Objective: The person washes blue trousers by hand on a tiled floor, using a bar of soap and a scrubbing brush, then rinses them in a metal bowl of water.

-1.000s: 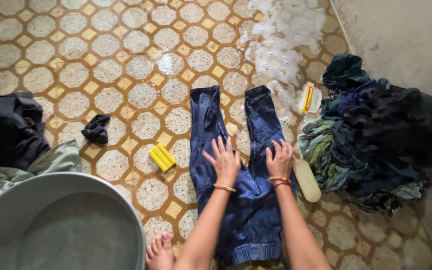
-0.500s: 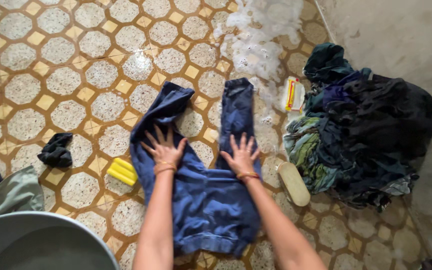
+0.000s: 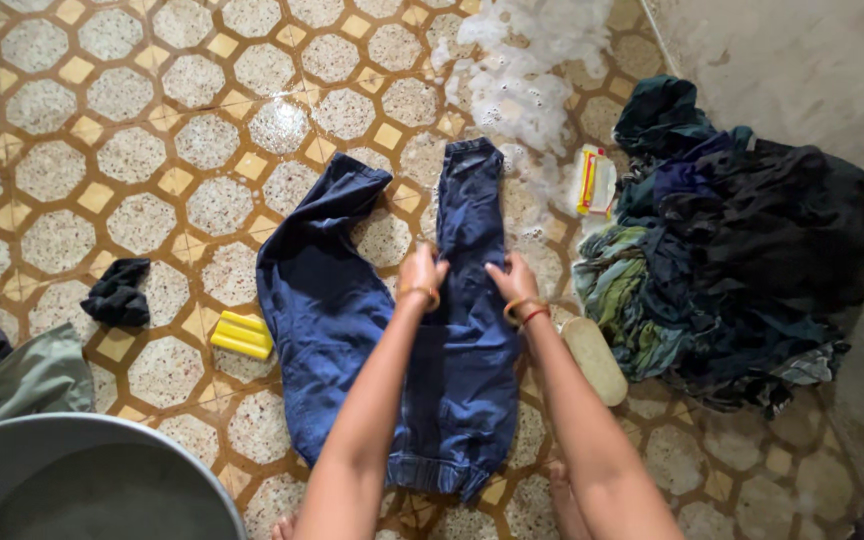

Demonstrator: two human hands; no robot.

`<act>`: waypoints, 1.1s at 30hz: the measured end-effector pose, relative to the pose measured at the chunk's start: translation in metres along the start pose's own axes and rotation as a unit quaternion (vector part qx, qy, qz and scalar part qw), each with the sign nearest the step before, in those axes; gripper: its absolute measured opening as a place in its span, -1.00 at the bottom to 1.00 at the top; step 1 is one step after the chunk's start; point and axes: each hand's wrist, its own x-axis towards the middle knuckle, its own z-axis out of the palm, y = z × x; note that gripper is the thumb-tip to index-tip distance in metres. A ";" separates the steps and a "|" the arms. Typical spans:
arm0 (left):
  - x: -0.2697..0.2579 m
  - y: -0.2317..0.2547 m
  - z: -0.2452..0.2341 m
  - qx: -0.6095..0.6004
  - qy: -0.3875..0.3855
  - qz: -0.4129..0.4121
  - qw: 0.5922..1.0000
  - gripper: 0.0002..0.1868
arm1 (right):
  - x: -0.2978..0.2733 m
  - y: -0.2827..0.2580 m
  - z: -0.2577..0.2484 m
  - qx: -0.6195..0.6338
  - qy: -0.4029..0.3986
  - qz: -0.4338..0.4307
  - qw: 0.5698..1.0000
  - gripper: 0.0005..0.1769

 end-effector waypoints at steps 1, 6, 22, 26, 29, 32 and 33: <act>0.020 0.003 0.003 -0.031 0.005 0.010 0.999 -0.66 | 0.013 -0.005 -0.004 0.057 -0.050 0.028 0.997 -0.51; 0.074 0.038 -0.029 -0.314 0.011 0.092 0.945 -0.51 | 0.078 -0.074 -0.048 0.112 0.158 -0.068 0.979 -0.53; -0.067 -0.087 -0.084 0.247 0.051 -0.034 0.967 -0.13 | -0.162 -0.121 0.002 -0.316 -0.073 -0.192 0.926 -0.12; 0.005 -0.095 -0.106 0.258 -0.072 -0.080 0.960 0.01 | -0.144 -0.133 -0.004 -0.343 -0.136 -0.145 0.918 -0.13; 0.014 -0.109 -0.112 0.269 -0.098 -0.063 0.956 0.03 | -0.133 -0.139 -0.009 -0.301 -0.127 -0.102 0.940 -0.24; 0.008 -0.119 -0.111 0.268 -0.040 -0.009 0.963 -0.03 | -0.119 -0.139 -0.008 -0.233 -0.048 -0.144 0.961 -0.36; 0.004 -0.119 -0.108 0.264 -0.013 0.010 0.964 -0.05 | -0.112 -0.139 -0.006 -0.210 -0.018 -0.168 0.963 -0.40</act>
